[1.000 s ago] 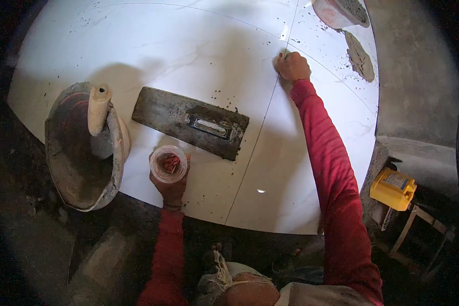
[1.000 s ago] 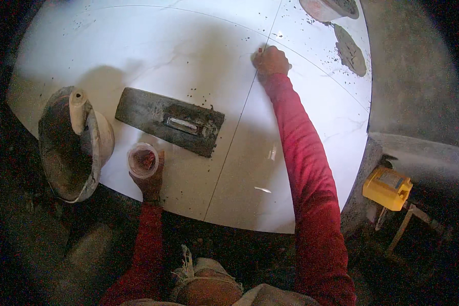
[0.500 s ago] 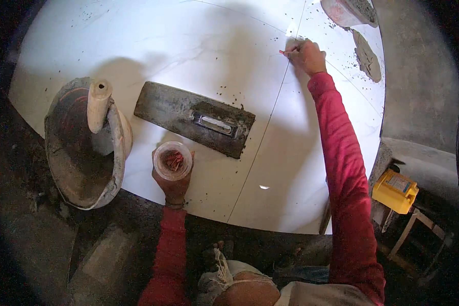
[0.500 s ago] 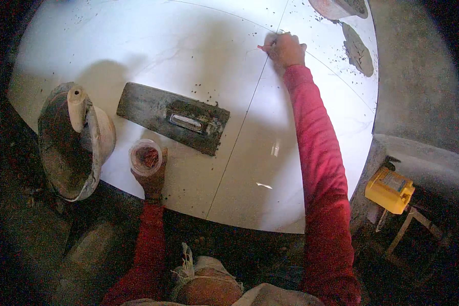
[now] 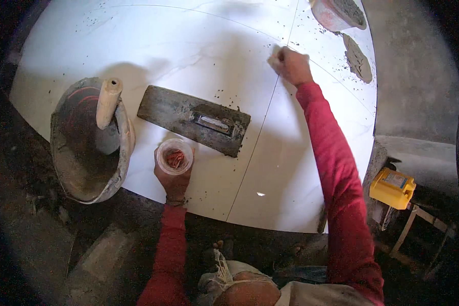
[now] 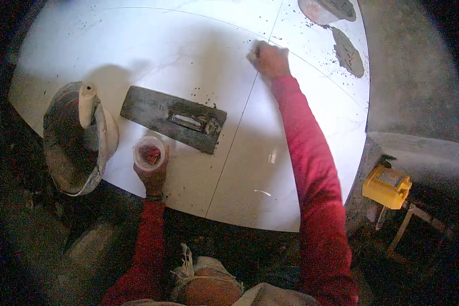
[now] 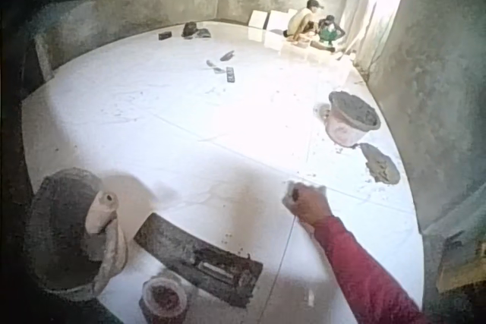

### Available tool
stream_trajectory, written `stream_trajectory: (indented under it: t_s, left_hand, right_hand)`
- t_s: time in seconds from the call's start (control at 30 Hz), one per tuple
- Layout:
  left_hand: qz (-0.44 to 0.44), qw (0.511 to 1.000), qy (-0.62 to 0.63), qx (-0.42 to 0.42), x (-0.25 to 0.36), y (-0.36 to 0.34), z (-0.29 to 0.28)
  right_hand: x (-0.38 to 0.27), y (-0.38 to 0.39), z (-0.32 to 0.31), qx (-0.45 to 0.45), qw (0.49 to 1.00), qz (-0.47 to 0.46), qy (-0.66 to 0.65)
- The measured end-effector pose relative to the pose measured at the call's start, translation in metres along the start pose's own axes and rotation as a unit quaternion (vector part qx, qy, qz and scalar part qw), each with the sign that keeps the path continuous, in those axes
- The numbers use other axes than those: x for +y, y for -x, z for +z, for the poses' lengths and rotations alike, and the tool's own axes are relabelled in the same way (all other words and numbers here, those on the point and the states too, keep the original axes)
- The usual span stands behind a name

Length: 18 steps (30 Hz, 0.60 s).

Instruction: The person applies mortar to the back of a tile using a trowel, places the tile onto the floor, and aligns it with existing tiles. The person then uses a rubber mallet to tap the tile into place and applies small spacers into the gaps.

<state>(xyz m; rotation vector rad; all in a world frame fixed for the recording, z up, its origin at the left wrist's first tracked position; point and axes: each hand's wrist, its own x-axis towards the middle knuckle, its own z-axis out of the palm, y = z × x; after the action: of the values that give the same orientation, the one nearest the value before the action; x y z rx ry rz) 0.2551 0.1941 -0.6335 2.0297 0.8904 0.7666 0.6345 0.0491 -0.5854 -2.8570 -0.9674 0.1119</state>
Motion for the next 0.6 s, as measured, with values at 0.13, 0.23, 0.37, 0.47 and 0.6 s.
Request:
stream_trajectory:
  t_s: [0.13, 0.23, 0.37, 0.47, 0.6]
  left_hand:
    - [0.012, 0.999, 0.031, 0.006, 0.002, 0.0, 0.001]
    - [-0.012, 0.998, 0.056, -0.011, 0.0, 0.001, 0.001]
    - [0.013, 0.999, 0.03, -0.014, -0.007, 0.002, 0.003]
    - [-0.003, 0.999, 0.052, -0.002, -0.005, 0.002, 0.004]
    - [0.001, 0.999, 0.033, -0.001, -0.001, 0.002, 0.003]
  right_hand:
    - [0.008, 0.054, 0.008, 0.08, 0.903, 0.106, -0.409]
    - [0.003, 0.085, 0.02, 0.047, 0.943, 0.157, -0.289]
    - [0.021, 0.084, 0.036, 0.054, 0.933, 0.125, -0.333]
    - [0.01, 0.082, 0.024, 0.028, 0.957, 0.15, -0.248]
    - [0.013, 0.08, 0.029, 0.066, 0.966, 0.119, -0.22]
